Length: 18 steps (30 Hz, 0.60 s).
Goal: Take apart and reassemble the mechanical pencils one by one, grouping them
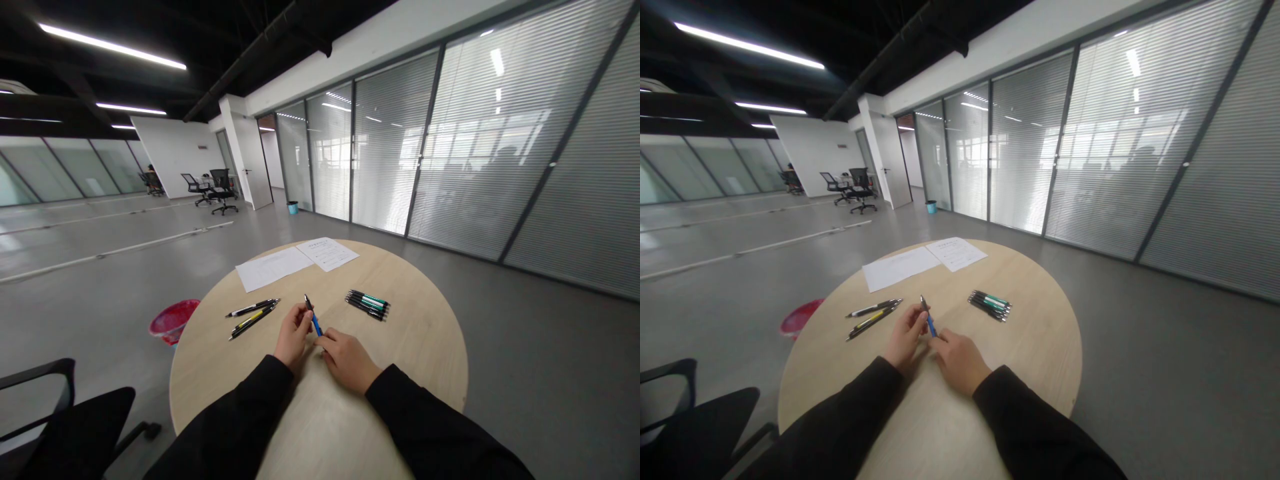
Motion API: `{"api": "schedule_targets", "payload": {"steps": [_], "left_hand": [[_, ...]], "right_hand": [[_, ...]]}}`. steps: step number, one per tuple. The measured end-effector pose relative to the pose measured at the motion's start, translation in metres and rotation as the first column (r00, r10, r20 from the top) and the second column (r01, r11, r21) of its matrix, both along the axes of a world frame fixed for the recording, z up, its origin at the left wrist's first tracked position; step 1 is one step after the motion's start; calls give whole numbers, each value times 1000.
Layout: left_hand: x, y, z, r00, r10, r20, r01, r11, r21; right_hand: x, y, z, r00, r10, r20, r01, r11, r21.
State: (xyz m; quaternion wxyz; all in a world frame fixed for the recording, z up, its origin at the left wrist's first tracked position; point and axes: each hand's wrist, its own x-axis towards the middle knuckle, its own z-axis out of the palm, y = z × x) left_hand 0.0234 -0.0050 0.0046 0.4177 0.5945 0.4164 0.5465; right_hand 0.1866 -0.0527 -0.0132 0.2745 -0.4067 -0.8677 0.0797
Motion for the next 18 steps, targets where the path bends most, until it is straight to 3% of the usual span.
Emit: {"api": "schedule_targets", "payload": {"steps": [6,13,18], "left_hand": [[-5,5,-3,997,71,-17,-72,997,-18],[-5,3,-5,992,115,48,-110,990,-93],[-5,1,-2,993,95,71,-84,986,-146]], "right_hand": [[1,-2,2,999,-4,-44,2,999,-32],[3,4,-3,943,-45,-329,21,997,-76],[9,13,-11,911,-95,-401,65,994,-88]]}}
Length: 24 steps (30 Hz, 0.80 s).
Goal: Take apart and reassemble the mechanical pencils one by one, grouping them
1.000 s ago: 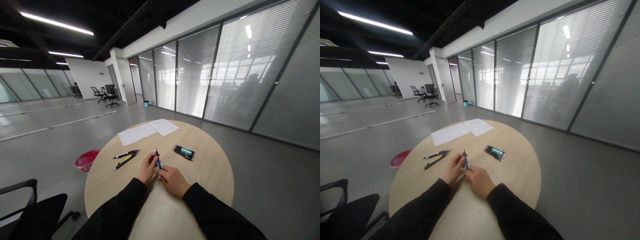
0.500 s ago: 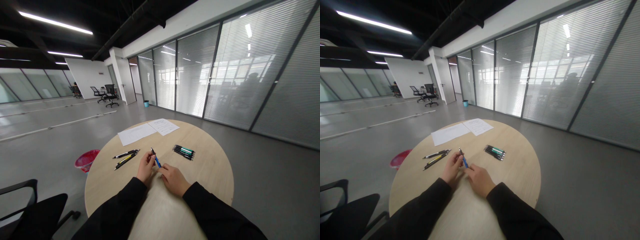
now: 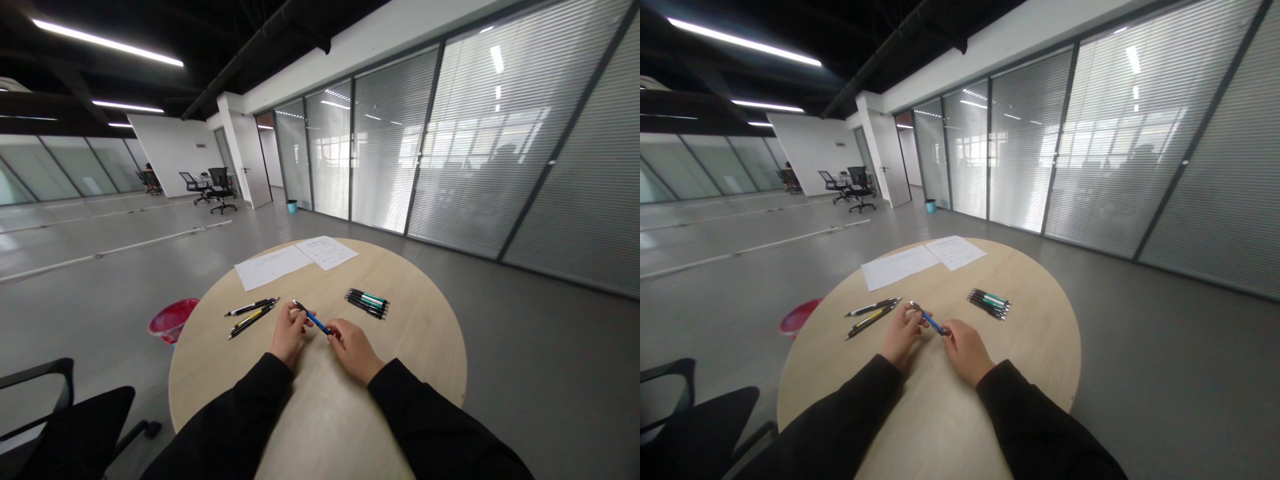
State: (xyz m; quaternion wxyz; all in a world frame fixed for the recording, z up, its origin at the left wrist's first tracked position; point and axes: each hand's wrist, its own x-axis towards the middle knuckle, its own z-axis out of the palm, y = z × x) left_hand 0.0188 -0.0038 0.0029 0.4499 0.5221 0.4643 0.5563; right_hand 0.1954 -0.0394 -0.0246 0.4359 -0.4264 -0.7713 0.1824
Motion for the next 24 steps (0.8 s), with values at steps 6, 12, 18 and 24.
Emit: {"api": "schedule_targets", "payload": {"steps": [6,12,18,24], "left_hand": [[0,1,-5,998,-68,-16,68,997,-37],[-1,5,-15,991,-87,-101,88,996,0],[-3,5,-20,972,-87,-219,96,995,30],[-4,2,-22,921,-112,-373,154,984,86]], "right_hand": [[12,8,-1,996,-78,52,78,997,6],[26,11,7,977,-149,156,136,987,91],[40,17,5,959,-218,180,204,975,89],[52,23,1,928,-288,237,282,957,60]]}}
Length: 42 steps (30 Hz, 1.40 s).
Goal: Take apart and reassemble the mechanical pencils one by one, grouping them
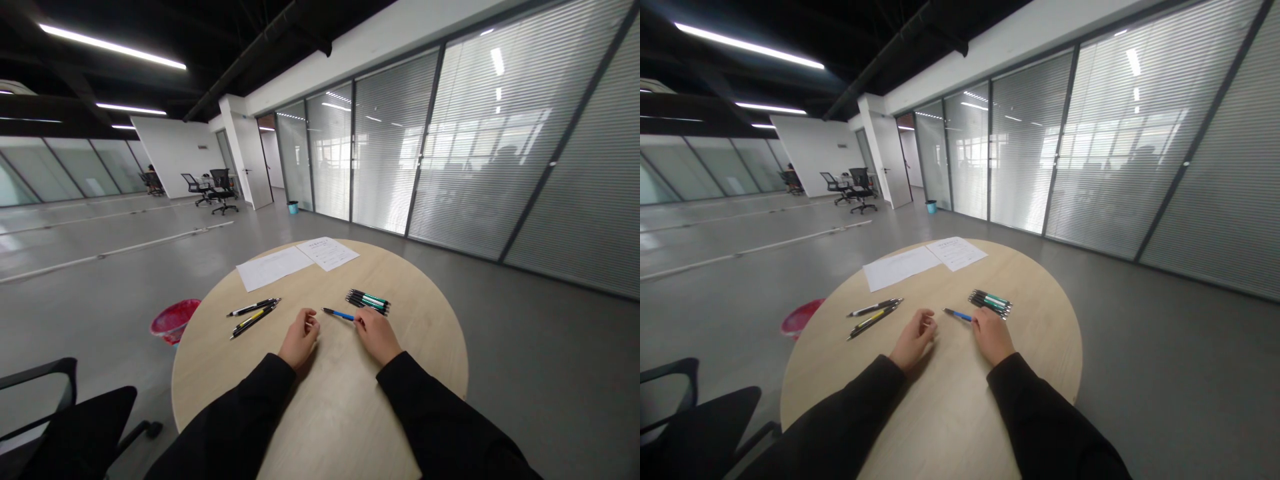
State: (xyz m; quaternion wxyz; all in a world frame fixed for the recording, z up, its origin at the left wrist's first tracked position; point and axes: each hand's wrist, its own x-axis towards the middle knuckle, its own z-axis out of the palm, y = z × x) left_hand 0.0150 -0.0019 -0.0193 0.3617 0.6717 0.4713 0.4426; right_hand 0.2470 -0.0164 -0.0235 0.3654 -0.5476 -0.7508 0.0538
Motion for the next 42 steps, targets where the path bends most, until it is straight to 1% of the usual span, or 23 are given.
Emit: {"api": "schedule_targets", "payload": {"steps": [4,8,13,19,30,34,42], "left_hand": [[-1,-2,2,995,-22,-96,24,999,29],[0,-5,6,990,-40,-133,47,998,47],[0,-9,13,981,-62,-184,74,995,61],[0,-11,18,973,-82,-214,98,993,65],[0,-11,18,959,-104,-262,124,990,61],[0,-11,18,960,-102,-260,126,989,76],[0,-11,19,925,-112,-364,139,989,51]], "right_hand": [[11,3,-1,996,-90,24,91,995,-41],[21,6,-3,989,-144,38,146,987,-68],[27,8,-8,985,-168,44,172,979,-112],[34,6,-6,979,-193,64,200,971,-133],[46,5,-7,977,-200,70,208,969,-132],[48,5,-8,973,-216,79,225,963,-150],[47,4,-5,955,-269,127,290,936,-198]]}}
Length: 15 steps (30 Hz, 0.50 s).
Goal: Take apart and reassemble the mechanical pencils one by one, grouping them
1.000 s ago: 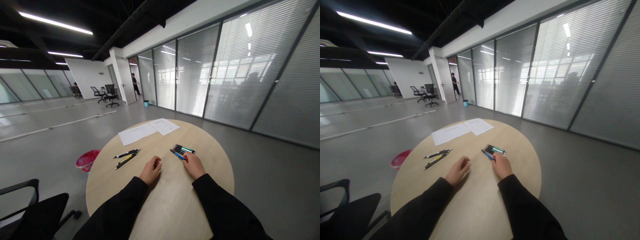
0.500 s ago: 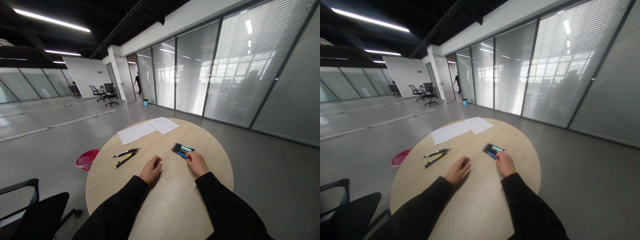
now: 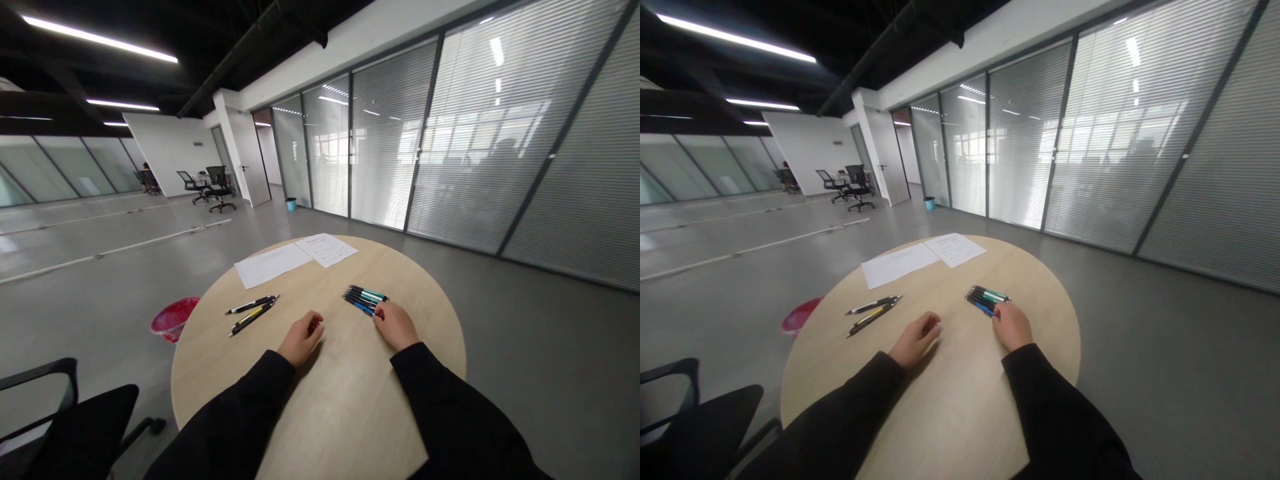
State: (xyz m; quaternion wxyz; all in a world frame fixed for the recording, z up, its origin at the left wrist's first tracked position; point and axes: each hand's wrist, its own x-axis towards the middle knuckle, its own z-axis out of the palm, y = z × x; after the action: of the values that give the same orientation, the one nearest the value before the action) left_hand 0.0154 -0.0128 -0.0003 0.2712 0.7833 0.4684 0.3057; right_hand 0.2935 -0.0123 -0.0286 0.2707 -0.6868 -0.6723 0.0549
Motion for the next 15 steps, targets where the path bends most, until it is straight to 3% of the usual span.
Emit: {"api": "schedule_targets", "payload": {"steps": [15], "left_hand": [[-2,1,-3,999,-11,-30,11,1000,0]], "right_hand": [[5,5,-9,998,-56,14,56,998,4]]}}
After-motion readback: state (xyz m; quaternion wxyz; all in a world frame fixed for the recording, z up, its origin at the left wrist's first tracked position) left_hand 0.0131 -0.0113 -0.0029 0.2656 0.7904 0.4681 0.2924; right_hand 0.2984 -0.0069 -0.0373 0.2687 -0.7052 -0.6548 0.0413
